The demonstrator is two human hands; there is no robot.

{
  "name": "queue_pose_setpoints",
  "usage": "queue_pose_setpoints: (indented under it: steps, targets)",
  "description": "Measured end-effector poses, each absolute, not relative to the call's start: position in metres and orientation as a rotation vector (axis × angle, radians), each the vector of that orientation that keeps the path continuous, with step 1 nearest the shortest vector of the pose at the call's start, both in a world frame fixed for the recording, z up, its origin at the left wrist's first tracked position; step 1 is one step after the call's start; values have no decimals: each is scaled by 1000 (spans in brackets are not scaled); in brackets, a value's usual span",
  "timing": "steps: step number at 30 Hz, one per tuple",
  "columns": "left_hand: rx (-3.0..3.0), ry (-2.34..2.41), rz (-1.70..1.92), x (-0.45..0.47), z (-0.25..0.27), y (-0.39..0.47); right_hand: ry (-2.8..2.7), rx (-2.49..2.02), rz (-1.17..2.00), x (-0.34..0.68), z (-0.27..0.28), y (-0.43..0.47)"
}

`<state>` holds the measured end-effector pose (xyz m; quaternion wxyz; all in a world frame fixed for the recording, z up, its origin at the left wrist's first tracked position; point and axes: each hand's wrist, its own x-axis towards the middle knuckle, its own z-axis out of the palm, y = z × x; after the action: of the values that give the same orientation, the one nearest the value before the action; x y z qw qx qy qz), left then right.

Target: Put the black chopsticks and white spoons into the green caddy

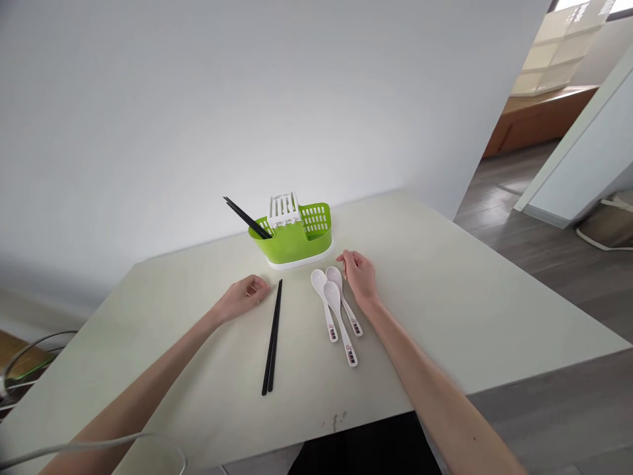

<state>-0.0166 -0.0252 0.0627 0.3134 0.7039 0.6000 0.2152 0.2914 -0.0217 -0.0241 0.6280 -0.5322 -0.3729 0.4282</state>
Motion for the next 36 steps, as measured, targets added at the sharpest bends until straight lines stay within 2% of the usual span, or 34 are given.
queue_pose_setpoints:
  steps: [7, 13, 20, 24, 27, 30, 36]
  targets:
    - [2131, 1669, 66, 0, 68, -69, -878, -1214, 962, 291, -26, -24]
    - [2286, 1783, -96, 20, 75, -88, -915, -1234, 930, 291, -27, -25]
    - [2433, 1872, -544, 23, 90, -91, -930, -1235, 931, 292, -29, -25]
    - [2478, 1920, -631, 17, 91, -88, -916, -1228, 942, 292, -31, -24]
    - [2486, 1925, -617, 8, 90, -86, -898, -1219, 956, 291, -30, -24]
    - [2485, 1937, -423, 1, 95, -83, -878, -1201, 976, 291, -29, -24]
    - [2220, 1717, 517, 9, 130, -82, -801, -1135, 1001, 293, -22, -27]
